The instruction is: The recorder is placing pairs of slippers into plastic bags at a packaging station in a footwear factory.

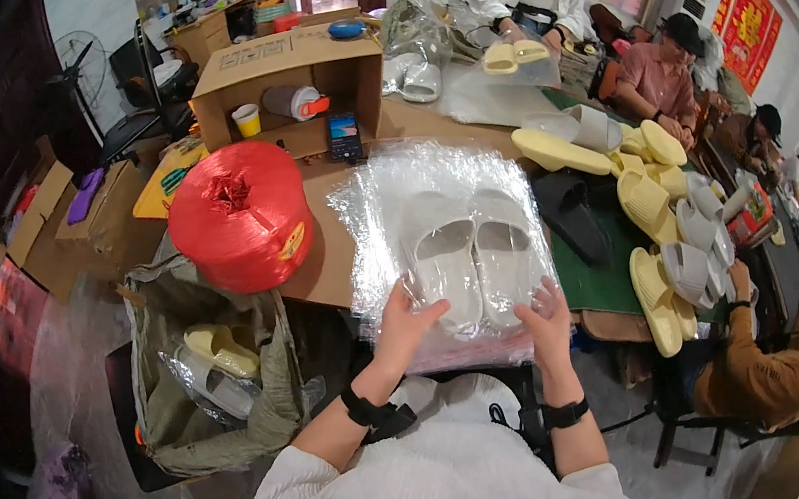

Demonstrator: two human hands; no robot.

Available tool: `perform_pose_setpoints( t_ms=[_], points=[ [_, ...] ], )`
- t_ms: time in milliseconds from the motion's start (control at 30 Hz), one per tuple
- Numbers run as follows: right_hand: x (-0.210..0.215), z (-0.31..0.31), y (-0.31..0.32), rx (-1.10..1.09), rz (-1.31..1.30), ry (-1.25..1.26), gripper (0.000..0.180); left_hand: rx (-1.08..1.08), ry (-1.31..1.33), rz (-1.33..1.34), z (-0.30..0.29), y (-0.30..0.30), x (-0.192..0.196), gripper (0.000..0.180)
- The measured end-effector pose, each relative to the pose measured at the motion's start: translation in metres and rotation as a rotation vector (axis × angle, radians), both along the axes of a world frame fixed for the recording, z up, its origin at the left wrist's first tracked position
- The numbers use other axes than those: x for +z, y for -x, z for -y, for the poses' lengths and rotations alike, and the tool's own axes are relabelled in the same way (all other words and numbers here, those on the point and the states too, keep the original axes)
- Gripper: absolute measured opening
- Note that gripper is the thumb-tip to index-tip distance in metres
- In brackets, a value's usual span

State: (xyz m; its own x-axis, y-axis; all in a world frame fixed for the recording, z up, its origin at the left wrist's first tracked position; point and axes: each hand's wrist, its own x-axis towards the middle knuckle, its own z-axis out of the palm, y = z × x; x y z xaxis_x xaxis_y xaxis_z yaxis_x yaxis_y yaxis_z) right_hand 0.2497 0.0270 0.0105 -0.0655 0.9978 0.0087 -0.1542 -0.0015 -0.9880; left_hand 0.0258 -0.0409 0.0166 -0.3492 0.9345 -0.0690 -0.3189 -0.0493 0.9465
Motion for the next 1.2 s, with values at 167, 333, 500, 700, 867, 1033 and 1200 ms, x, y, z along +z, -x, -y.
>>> perform_pose_setpoints(
  t_ms=[167,333,500,700,867,1033,1200],
  points=[
    [0.023,0.012,-0.004,0.017,-0.113,-0.145,0.07,-0.127,-0.054,0.14,0.003,-0.005,-0.008,0.053],
    [0.024,0.015,0.007,0.044,-0.05,-0.272,0.057,-0.15,-0.163,0.394,0.016,-0.017,0.016,0.043],
    [0.014,0.037,0.021,-0.018,0.097,-0.357,0.069,-0.293,-0.08,0.216,0.025,-0.023,0.002,0.035],
    [0.001,0.051,0.019,0.309,0.255,-0.445,0.07,-0.135,-0.183,0.121,0.07,0.007,0.021,0.039],
    [0.052,0.049,0.037,0.451,0.359,-0.595,0.047,0.336,-0.057,-0.263,0.134,0.104,0.026,0.043],
    [0.009,0.002,-0.01,0.101,0.423,-0.42,0.031,1.1,-0.246,-0.259,0.175,0.209,0.014,0.05],
    [0.001,-0.009,-0.018,-0.059,0.561,-0.404,0.033,1.324,-0.191,-0.2,0.204,0.263,-0.061,0.05]
  ],
)
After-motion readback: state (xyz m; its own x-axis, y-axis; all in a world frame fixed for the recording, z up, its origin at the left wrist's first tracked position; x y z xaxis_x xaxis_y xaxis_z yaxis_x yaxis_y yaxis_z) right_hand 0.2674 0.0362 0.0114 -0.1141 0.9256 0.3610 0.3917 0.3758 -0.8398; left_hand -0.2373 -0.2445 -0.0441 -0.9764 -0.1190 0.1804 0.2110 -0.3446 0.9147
